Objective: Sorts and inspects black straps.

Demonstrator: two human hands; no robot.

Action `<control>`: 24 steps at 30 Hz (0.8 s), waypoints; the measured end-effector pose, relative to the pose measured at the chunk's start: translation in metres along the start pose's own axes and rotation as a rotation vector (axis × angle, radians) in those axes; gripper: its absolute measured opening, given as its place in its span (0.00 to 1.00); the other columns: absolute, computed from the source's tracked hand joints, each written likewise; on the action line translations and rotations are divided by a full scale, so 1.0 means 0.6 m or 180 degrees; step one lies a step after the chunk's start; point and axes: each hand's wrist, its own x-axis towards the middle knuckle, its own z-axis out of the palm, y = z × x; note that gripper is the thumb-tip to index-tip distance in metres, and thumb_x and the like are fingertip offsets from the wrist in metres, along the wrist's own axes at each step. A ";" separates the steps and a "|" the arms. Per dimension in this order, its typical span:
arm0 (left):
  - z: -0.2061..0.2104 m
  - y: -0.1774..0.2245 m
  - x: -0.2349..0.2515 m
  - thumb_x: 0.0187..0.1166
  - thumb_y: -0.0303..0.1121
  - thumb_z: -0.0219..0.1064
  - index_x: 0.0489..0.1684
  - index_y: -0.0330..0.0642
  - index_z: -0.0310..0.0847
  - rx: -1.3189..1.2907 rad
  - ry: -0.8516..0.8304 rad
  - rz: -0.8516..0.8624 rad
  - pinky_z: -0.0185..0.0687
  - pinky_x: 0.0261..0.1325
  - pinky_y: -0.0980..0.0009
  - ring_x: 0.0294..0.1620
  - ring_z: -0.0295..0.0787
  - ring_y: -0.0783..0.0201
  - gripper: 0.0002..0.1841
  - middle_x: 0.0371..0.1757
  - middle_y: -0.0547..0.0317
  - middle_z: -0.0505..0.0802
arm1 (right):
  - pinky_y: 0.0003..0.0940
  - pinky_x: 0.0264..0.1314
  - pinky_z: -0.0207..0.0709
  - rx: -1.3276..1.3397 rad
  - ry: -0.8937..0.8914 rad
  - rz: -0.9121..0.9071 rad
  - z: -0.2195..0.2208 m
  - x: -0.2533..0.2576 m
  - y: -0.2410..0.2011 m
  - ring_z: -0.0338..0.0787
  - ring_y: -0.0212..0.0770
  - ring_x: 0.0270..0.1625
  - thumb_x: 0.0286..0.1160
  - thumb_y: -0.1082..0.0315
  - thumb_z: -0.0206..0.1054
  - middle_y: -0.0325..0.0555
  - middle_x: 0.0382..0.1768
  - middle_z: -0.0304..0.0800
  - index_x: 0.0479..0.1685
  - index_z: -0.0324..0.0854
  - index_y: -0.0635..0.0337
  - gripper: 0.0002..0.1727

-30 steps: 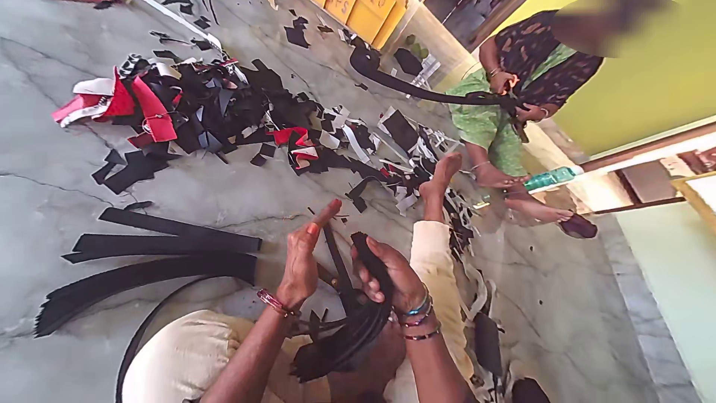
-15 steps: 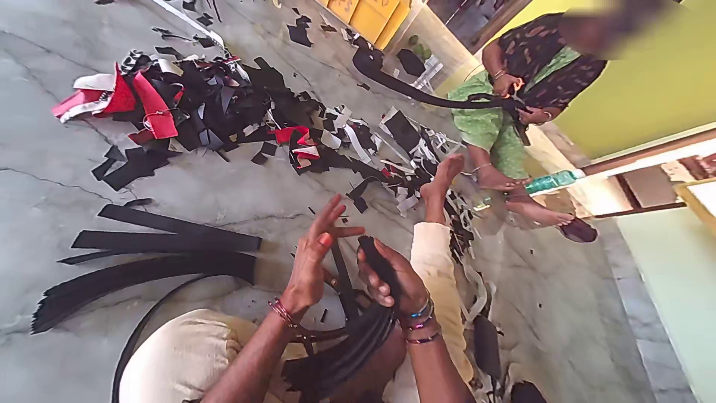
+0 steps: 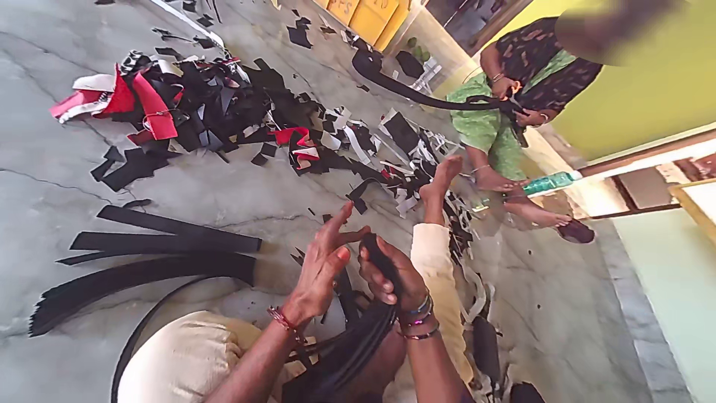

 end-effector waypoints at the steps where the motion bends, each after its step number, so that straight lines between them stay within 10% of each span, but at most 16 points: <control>1: -0.002 -0.001 0.001 0.81 0.73 0.38 0.84 0.22 0.60 0.0066 0.0030 0.0034 0.75 0.77 0.60 0.74 0.83 0.60 0.55 0.78 0.36 0.80 | 0.17 0.19 0.81 -0.0006 0.0005 0.0018 -0.001 -0.002 -0.001 0.88 0.25 0.19 0.89 0.48 0.55 0.33 0.23 0.89 0.48 0.86 0.55 0.21; 9: -0.004 -0.004 -0.001 0.83 0.72 0.33 0.83 0.22 0.63 0.0671 0.0020 0.0465 0.49 0.91 0.46 0.79 0.79 0.53 0.54 0.69 0.40 0.89 | 0.17 0.18 0.80 -0.0022 -0.0016 0.0096 0.005 -0.003 0.001 0.87 0.25 0.18 0.89 0.47 0.53 0.34 0.22 0.88 0.46 0.85 0.55 0.22; 24: -0.010 -0.013 0.001 0.85 0.69 0.34 0.79 0.26 0.69 0.0780 0.0200 0.0780 0.49 0.90 0.48 0.70 0.86 0.60 0.49 0.61 0.45 0.93 | 0.19 0.21 0.83 0.0161 -0.0084 0.0158 0.006 -0.006 0.000 0.90 0.28 0.21 0.89 0.47 0.54 0.37 0.25 0.90 0.49 0.85 0.58 0.24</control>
